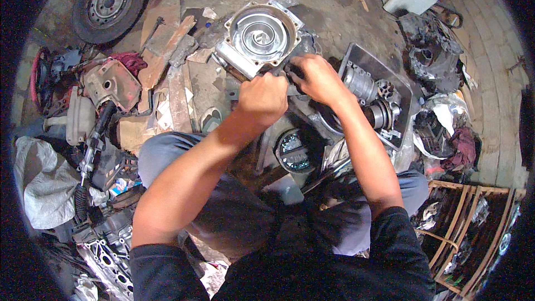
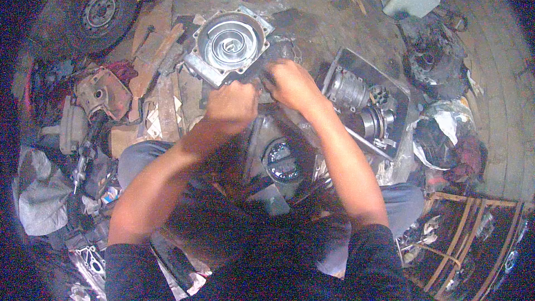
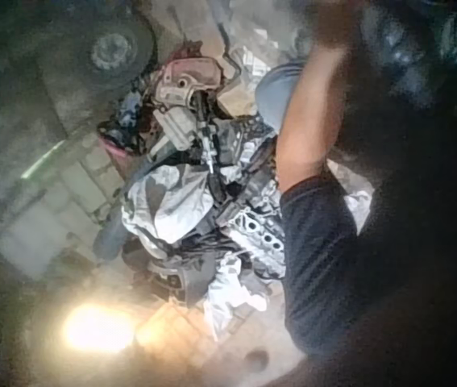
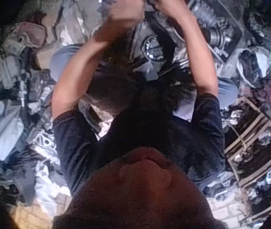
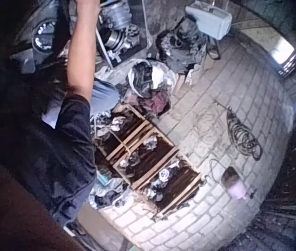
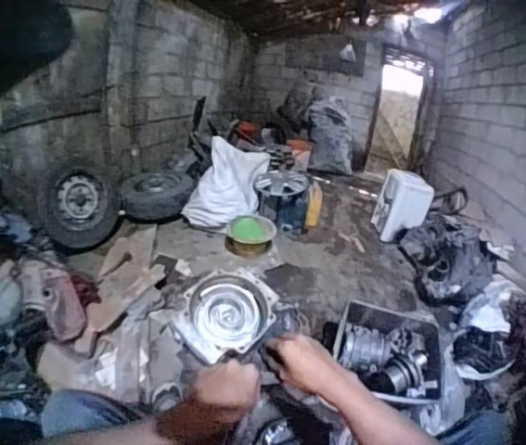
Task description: The person sits on the floor and assembles various mechanical components, including a clutch assembly and a water pump. They handle parts by hand, aligning and fitting them together in a cluttered workshop environment.
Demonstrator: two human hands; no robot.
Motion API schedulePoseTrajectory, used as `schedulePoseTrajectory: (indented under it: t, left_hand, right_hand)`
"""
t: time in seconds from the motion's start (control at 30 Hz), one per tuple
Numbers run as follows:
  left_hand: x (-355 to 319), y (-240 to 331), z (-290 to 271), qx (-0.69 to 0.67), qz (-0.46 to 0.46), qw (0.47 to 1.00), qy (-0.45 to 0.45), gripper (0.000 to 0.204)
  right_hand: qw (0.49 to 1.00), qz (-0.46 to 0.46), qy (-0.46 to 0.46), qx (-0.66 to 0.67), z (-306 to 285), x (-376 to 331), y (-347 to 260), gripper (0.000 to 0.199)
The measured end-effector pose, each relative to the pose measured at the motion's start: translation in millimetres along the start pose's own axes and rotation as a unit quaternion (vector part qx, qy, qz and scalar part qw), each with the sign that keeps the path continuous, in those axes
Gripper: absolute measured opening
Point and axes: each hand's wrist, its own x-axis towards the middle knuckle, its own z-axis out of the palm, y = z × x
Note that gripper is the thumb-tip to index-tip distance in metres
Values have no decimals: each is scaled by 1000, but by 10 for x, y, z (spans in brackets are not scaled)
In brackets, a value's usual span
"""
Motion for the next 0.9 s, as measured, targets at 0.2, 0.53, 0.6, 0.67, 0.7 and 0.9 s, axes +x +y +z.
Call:
schedulePoseTrajectory:
  t: [0.2, 0.53, 0.6, 0.67, 0.7, 0.9]
  left_hand:
    - [0, 1, 54, 38, 17, 998, 50, 19]
    - [48, 10, 66, 7, 27, 999, 34, 13]
    - [140, 64, 11, 1, 6, 999, -45, 7]
    - [289, 156, -55, 14, -35, 983, -177, 6]
    - [394, 193, -95, 25, -66, 968, -242, 7]
    - [578, 268, -88, 63, -118, 934, -330, 12]
  right_hand:
    - [999, -5, -18, -40, 56, 50, 6, 17]
    - [998, 11, 51, -38, -82, -97, -133, 24]
    - [993, 18, 113, -8, -84, -274, -149, 23]
    - [989, 64, 132, 26, -128, -493, -159, 22]
    - [982, 86, 158, 56, -132, -632, -149, 21]
    - [948, 240, 160, 131, 272, -1819, 85, 19]
